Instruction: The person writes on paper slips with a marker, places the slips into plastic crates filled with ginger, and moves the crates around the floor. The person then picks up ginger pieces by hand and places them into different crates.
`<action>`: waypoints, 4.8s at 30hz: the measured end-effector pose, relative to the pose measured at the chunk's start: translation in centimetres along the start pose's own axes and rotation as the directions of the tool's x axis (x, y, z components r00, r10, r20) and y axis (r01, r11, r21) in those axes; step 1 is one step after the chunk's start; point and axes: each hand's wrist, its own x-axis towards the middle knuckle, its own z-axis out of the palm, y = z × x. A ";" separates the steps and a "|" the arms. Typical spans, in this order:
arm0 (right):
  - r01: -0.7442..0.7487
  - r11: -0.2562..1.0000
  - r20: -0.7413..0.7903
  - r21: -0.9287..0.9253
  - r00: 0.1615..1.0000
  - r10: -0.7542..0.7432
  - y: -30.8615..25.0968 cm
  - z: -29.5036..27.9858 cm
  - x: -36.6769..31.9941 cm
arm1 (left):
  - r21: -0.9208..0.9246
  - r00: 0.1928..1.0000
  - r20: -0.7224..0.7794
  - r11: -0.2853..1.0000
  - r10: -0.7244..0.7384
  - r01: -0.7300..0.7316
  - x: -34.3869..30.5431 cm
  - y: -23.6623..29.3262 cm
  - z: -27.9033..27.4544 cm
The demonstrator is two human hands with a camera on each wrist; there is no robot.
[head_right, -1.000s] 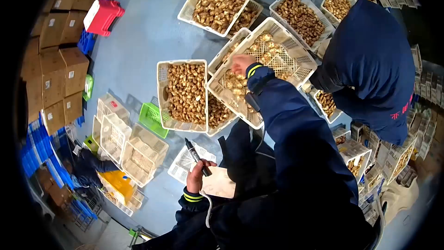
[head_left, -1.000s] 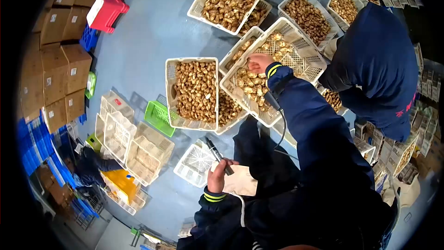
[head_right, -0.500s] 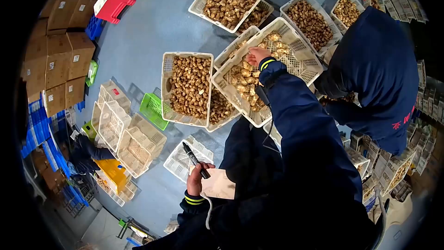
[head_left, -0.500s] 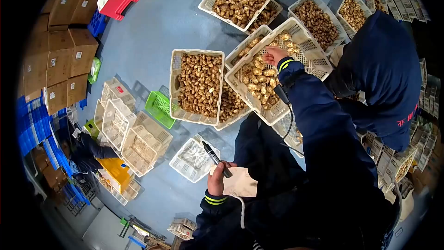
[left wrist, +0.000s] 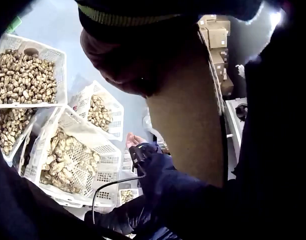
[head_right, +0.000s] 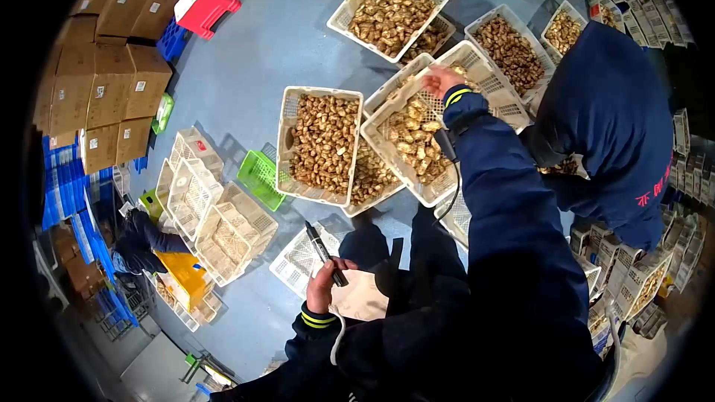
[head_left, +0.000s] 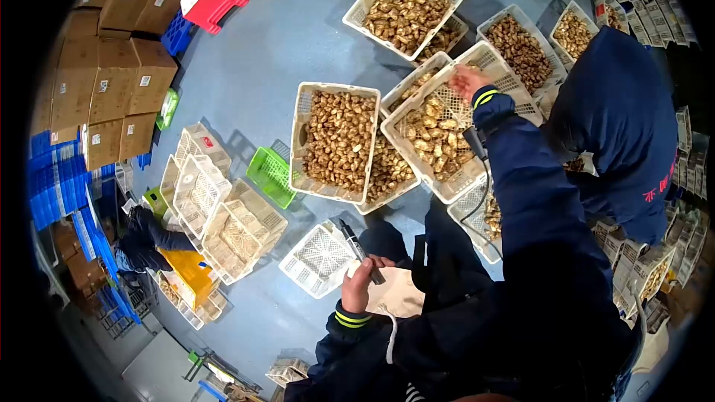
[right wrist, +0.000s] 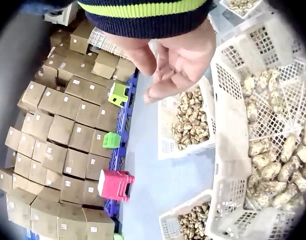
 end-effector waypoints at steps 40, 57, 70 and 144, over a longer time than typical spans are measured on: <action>-0.107 0.981 -0.584 -0.159 0.812 -0.006 11.0 5.0 33.1 | -0.300 0.772 -0.579 0.949 -0.264 0.100 7.4 -3.8 -24.1; -0.140 0.756 -0.400 -0.640 0.900 -0.172 19.2 15.3 35.8 | -0.172 0.837 -0.498 0.972 -0.226 0.161 9.4 -2.7 -23.2; 0.026 0.908 -0.425 -0.419 0.878 -0.221 20.6 12.7 37.2 | -0.146 0.838 -0.464 0.958 -0.287 0.248 10.1 -2.0 -22.4; -0.357 0.932 0.455 -0.072 0.819 0.349 16.6 21.5 -3.1 | -0.108 0.954 -0.139 0.962 -0.265 0.252 13.2 8.3 -14.5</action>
